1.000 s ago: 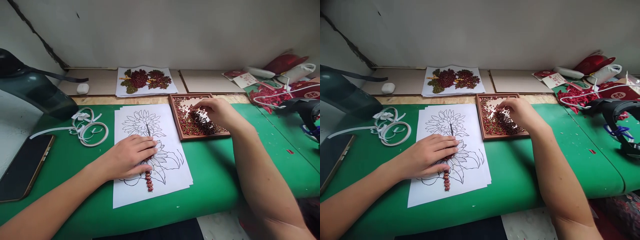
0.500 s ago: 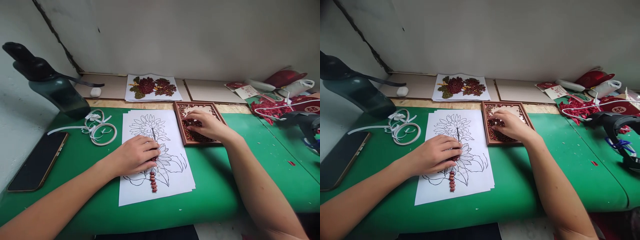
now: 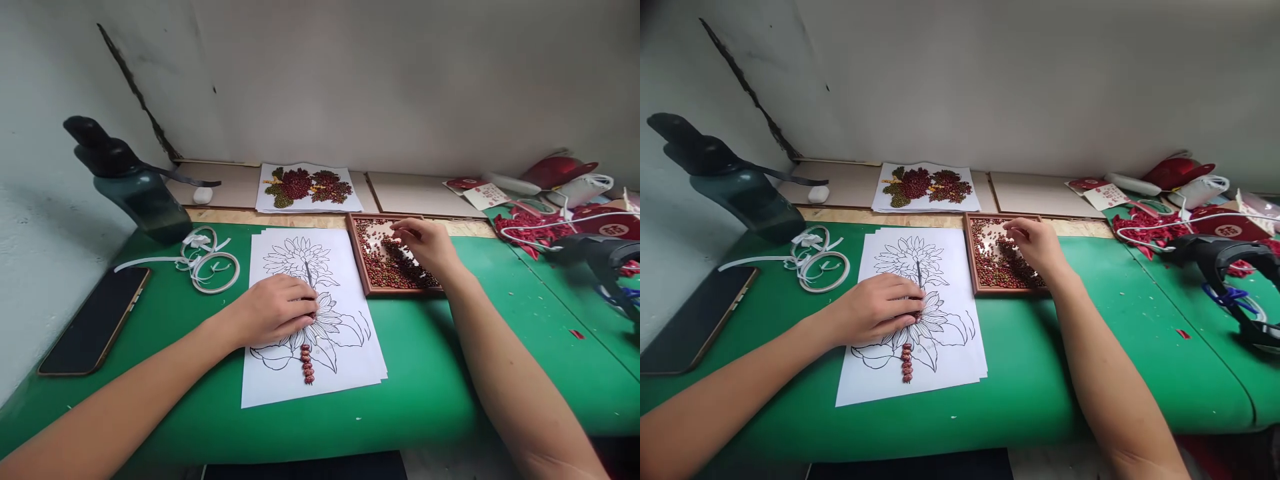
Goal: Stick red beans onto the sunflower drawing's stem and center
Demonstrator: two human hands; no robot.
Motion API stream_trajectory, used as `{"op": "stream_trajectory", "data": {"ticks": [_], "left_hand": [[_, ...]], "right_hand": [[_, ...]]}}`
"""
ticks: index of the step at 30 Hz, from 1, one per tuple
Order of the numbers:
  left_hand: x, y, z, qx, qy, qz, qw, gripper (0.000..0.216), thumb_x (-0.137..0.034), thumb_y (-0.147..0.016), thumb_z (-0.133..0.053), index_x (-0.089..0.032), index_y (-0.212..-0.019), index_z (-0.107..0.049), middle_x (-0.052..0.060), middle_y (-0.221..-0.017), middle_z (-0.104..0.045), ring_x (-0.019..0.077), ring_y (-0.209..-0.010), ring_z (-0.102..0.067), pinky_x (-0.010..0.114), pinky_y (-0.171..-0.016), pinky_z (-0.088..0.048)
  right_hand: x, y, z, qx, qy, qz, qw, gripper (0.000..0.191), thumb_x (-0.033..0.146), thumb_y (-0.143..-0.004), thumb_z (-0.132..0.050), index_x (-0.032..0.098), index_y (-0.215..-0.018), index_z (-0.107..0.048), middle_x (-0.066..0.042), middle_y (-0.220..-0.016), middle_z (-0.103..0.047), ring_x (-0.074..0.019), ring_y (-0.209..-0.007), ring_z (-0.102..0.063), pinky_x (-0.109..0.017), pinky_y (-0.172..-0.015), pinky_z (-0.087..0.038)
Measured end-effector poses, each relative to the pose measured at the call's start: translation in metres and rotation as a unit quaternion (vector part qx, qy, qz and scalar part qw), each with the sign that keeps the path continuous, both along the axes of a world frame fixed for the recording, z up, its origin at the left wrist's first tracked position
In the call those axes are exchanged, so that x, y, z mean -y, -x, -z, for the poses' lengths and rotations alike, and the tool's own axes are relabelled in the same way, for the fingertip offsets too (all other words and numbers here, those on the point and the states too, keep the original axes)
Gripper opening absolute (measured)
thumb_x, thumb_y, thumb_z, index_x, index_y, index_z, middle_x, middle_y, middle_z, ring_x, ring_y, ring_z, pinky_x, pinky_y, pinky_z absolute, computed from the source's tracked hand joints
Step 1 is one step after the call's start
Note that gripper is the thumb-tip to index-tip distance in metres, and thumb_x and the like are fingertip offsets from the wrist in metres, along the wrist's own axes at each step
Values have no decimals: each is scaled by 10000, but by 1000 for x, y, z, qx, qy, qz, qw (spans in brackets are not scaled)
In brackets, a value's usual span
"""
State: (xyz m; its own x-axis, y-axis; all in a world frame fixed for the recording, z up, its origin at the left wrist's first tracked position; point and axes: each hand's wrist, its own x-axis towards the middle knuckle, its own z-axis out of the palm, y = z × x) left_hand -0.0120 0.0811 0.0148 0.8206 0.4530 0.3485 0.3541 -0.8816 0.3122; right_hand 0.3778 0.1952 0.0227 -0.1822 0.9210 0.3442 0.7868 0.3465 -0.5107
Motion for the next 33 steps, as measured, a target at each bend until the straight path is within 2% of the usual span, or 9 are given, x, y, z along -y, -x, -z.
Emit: {"op": "stream_trajectory", "data": {"ticks": [3, 6, 10, 13, 16, 20, 25, 28, 33], "left_hand": [[0, 0, 0, -1, 1, -4, 1000, 260, -295, -1091, -526, -185, -1237, -711, 71, -1278, -752, 255, -1188, -691, 456, -987, -585], [1, 0, -1, 0, 5, -9, 1000, 253, -283, -1090, -527, -184, -1239, -707, 66, -1275, -755, 252, -1186, -688, 451, -985, -577], [2, 0, -1, -3, -3, -3, 1000, 255, -274, -1092, -518, -182, -1241, -704, 66, -1268, -757, 255, -1175, -688, 453, -978, -571], [1, 0, 0, 1, -12, -3, 1000, 253, -265, -1089, -521, -178, -1243, -701, 69, -1263, -758, 255, -1168, -687, 452, -967, -572], [1, 0, 1, 9, -10, -8, 1000, 248, -262, -1085, -525, -179, -1238, -702, 72, -1252, -763, 250, -1152, -691, 445, -951, -576], [1, 0, 2, 4, -15, -6, 1000, 252, -263, -1085, -526, -183, -1249, -701, 81, -1267, -758, 256, -1171, -685, 451, -960, -574], [1, -1, -1, 5, -8, -8, 1000, 245, -247, -1083, -526, -177, -1231, -708, 79, -1248, -764, 255, -1153, -685, 446, -957, -574], [0, -1, -1, 7, -7, -9, 1000, 248, -250, -1083, -524, -176, -1229, -711, 86, -1248, -765, 255, -1143, -688, 445, -947, -577], [0, 0, 1, 7, -8, -14, 1000, 249, -239, -1077, -532, -177, -1238, -711, 87, -1253, -761, 255, -1160, -686, 450, -955, -575]], "right_hand": [[-3, -4, 4, -29, -38, 31, 998, 180, 328, -927, -605, 247, -947, -765, -49, -801, -771, -228, -720, -705, -344, -664, -506], [-3, -4, 5, -55, -41, 51, 996, 167, 379, -925, -655, 248, -869, -741, -30, -704, -716, -202, -629, -639, -334, -603, -463], [-1, 0, 3, -77, -50, 62, 994, 198, 432, -879, -750, 248, -809, -732, -25, -699, -713, -195, -621, -613, -333, -590, -450], [0, 2, 1, -71, -76, 50, 993, 162, 404, -879, -750, 246, -843, -758, -37, -764, -751, -202, -659, -636, -342, -630, -477], [1, 3, 0, -60, -86, 32, 994, 131, 319, -907, -674, 249, -909, -785, -48, -853, -790, -213, -719, -689, -351, -684, -523], [1, 1, 1, -45, -74, 7, 996, 177, 286, -931, -617, 251, -944, -790, -43, -819, -785, -209, -690, -706, -344, -664, -526], [2, 2, 1, -79, -58, 4, 995, 74, 315, -865, -725, 245, -870, -749, -23, -761, -757, -195, -650, -674, -323, -603, -481], [2, 3, 0, -71, -61, 4, 996, 107, 325, -826, -776, 241, -802, -715, -10, -732, -728, -180, -626, -623, -322, -593, -464], [4, 4, -2, -48, -72, -9, 996, 137, 350, -835, -775, 243, -790, -702, -18, -750, -719, -184, -636, -601, -339, -609, -471]]}}
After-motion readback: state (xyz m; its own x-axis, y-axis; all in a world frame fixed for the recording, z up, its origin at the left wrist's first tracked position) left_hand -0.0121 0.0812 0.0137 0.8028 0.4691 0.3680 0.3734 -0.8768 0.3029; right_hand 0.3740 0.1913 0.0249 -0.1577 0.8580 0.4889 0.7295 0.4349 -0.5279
